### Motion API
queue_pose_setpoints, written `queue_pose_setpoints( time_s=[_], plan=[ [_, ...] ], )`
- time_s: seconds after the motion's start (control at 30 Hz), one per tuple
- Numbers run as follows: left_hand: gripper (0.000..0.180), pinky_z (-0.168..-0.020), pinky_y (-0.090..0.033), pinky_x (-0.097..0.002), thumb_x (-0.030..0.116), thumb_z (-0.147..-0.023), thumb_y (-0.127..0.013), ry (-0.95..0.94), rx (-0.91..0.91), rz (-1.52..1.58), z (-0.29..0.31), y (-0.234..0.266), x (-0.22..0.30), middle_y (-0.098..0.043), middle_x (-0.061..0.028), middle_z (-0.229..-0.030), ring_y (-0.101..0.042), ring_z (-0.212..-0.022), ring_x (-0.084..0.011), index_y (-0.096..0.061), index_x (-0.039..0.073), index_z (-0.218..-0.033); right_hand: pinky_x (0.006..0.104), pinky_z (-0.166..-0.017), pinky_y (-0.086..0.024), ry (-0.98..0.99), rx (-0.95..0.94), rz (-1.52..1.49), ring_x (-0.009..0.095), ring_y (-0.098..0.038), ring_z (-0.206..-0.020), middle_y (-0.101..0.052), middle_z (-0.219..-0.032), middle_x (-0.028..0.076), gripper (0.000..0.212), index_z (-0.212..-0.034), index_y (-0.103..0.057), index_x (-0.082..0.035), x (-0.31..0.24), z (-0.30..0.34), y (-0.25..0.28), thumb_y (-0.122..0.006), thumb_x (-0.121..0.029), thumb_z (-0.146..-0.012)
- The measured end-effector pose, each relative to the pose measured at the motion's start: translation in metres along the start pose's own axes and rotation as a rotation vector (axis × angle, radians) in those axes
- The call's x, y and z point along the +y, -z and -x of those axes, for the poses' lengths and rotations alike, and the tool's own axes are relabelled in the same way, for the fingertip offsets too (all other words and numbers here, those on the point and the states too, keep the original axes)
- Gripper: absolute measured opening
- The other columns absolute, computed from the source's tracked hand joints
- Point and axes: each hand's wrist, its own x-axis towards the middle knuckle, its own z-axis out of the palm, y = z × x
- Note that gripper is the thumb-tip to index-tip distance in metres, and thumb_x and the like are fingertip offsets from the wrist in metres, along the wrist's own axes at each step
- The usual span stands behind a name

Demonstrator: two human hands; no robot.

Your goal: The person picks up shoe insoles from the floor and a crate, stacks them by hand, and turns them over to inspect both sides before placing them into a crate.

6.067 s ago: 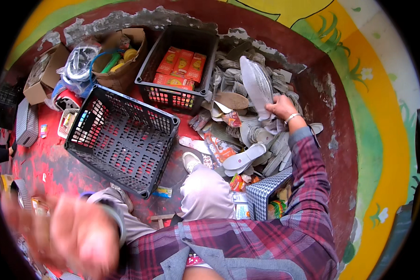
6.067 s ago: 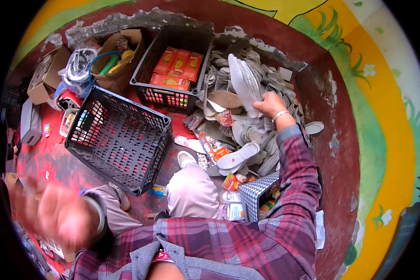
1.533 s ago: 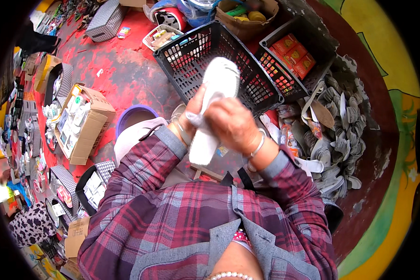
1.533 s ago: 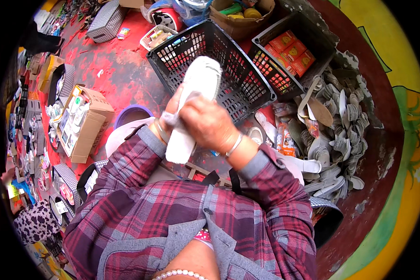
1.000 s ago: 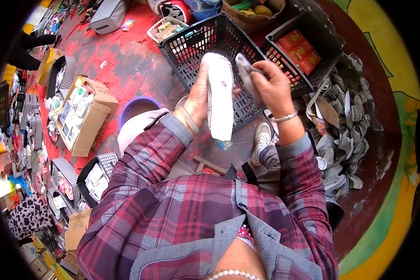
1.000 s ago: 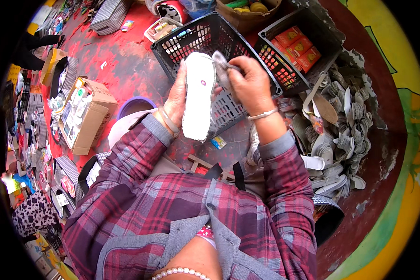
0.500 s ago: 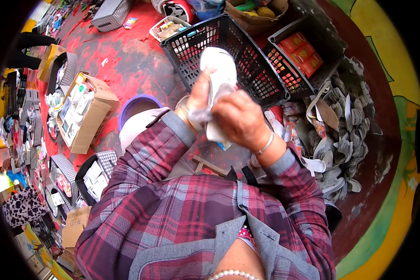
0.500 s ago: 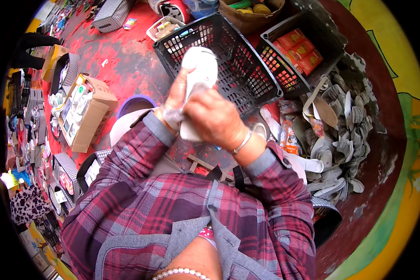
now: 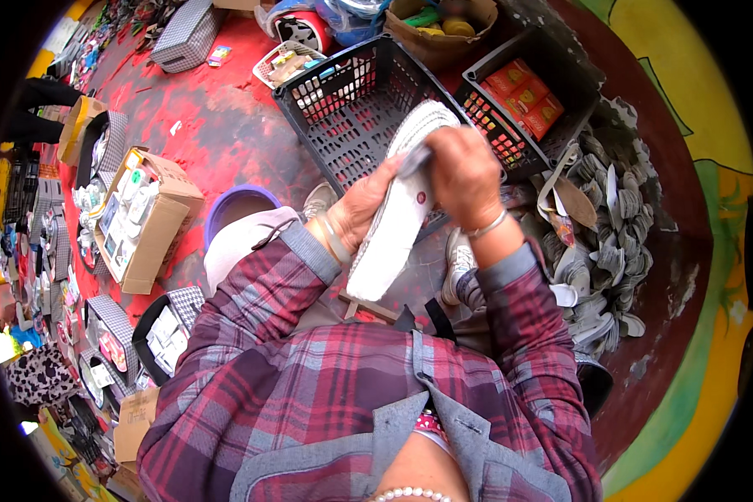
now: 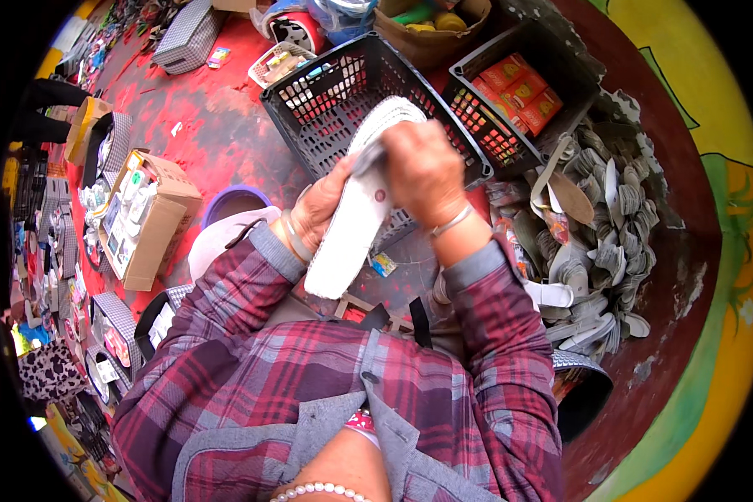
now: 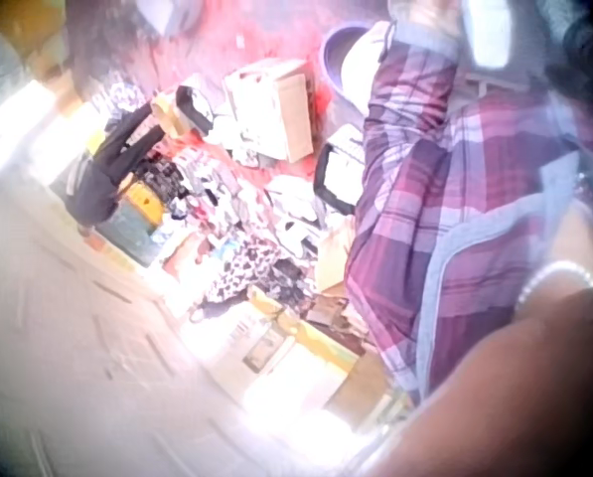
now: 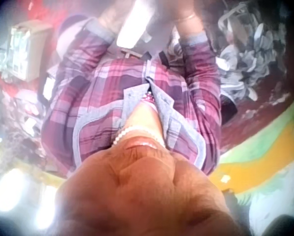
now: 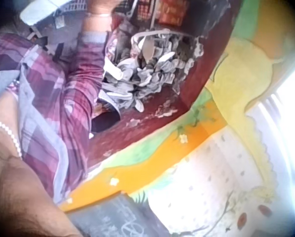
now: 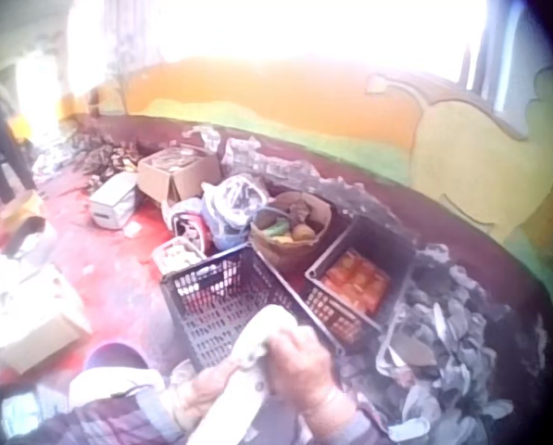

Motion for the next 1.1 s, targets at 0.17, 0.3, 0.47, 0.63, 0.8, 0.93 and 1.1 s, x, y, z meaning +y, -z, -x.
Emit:
queue_pose_setpoints(
  time_s=[0.17,0.3,0.47,0.63,0.8,0.93,1.1],
  plan=[
    [0.054,-0.072,-0.058,-0.0376,0.033,-0.090,-0.056,0.145,-0.071,0.045,0.006,-0.029,-0.007,-0.060,-0.0232,-0.109,-0.065,-0.094,-0.0311,-0.042,0.000,-0.130,0.0359,-0.073,-0.048,-0.497,0.082,0.094,0.028,-0.060,-0.082,-0.062,-0.088,0.010,0.013,-0.091,-0.061,-0.007,0.080,0.012,0.013,-0.060,-0.008,-0.077],
    [0.049,-0.070,-0.058,-0.0359,0.026,-0.088,-0.058,0.110,0.040,0.011,0.006,-0.026,-0.002,-0.060,-0.0222,-0.109,-0.065,-0.092,-0.0296,-0.044,-0.001,-0.127,0.0299,-0.078,-0.049,-0.730,0.239,-0.471,0.016,-0.060,-0.089,-0.064,-0.099,0.009,0.026,-0.105,-0.061,-0.003,0.070,0.004,0.026,-0.059,-0.006,-0.080],
    [0.042,-0.068,-0.056,-0.0303,0.019,-0.084,-0.064,0.032,0.108,-0.117,0.003,-0.020,-0.006,-0.063,-0.0156,-0.100,-0.066,-0.083,-0.0222,-0.051,0.001,-0.119,0.0348,-0.085,-0.046,0.037,-0.086,-0.364,0.029,-0.058,-0.095,-0.062,-0.101,0.011,0.030,-0.100,-0.064,-0.005,0.007,0.003,0.006,-0.061,0.003,-0.071],
    [0.044,-0.072,-0.054,-0.0291,0.014,-0.081,-0.066,0.046,0.095,-0.325,0.006,-0.019,-0.004,-0.063,-0.0126,-0.098,-0.064,-0.080,-0.0180,-0.050,0.001,-0.119,0.0335,-0.081,-0.048,-0.127,0.053,-0.120,0.027,-0.059,-0.091,-0.062,-0.096,0.012,0.027,-0.091,-0.067,-0.007,0.037,0.009,0.011,-0.056,0.008,-0.072],
    [0.044,-0.070,-0.054,-0.0273,0.014,-0.081,-0.066,0.037,0.084,-0.381,0.010,-0.036,0.001,-0.064,-0.0139,-0.098,-0.064,-0.079,-0.0163,-0.050,0.001,-0.119,0.0271,-0.078,-0.049,-0.581,0.338,-0.466,0.015,-0.060,-0.087,-0.062,-0.096,0.008,0.022,-0.099,-0.065,-0.004,0.099,0.022,0.019,-0.057,0.004,-0.081],
    [0.041,-0.069,-0.054,-0.0269,0.016,-0.082,-0.066,0.111,0.148,-0.373,0.001,-0.023,0.001,-0.064,-0.0117,-0.095,-0.064,-0.077,-0.0158,-0.051,0.001,-0.117,0.0328,-0.079,-0.049,-0.208,0.248,-0.322,0.024,-0.061,-0.092,-0.062,-0.101,0.011,0.037,-0.110,-0.061,-0.005,0.030,-0.003,0.022,-0.062,0.006,-0.076],
    [0.042,-0.074,-0.051,-0.0268,0.016,-0.081,-0.067,0.129,0.096,-0.457,0.008,-0.027,-0.011,-0.063,-0.0069,-0.096,-0.062,-0.084,-0.0147,-0.051,0.002,-0.118,0.0355,-0.080,-0.044,-0.067,-0.243,-0.129,0.025,-0.060,-0.092,-0.065,-0.096,0.004,0.025,-0.099,-0.065,-0.015,0.026,0.001,0.000,-0.065,-0.026,-0.076]
  ],
)
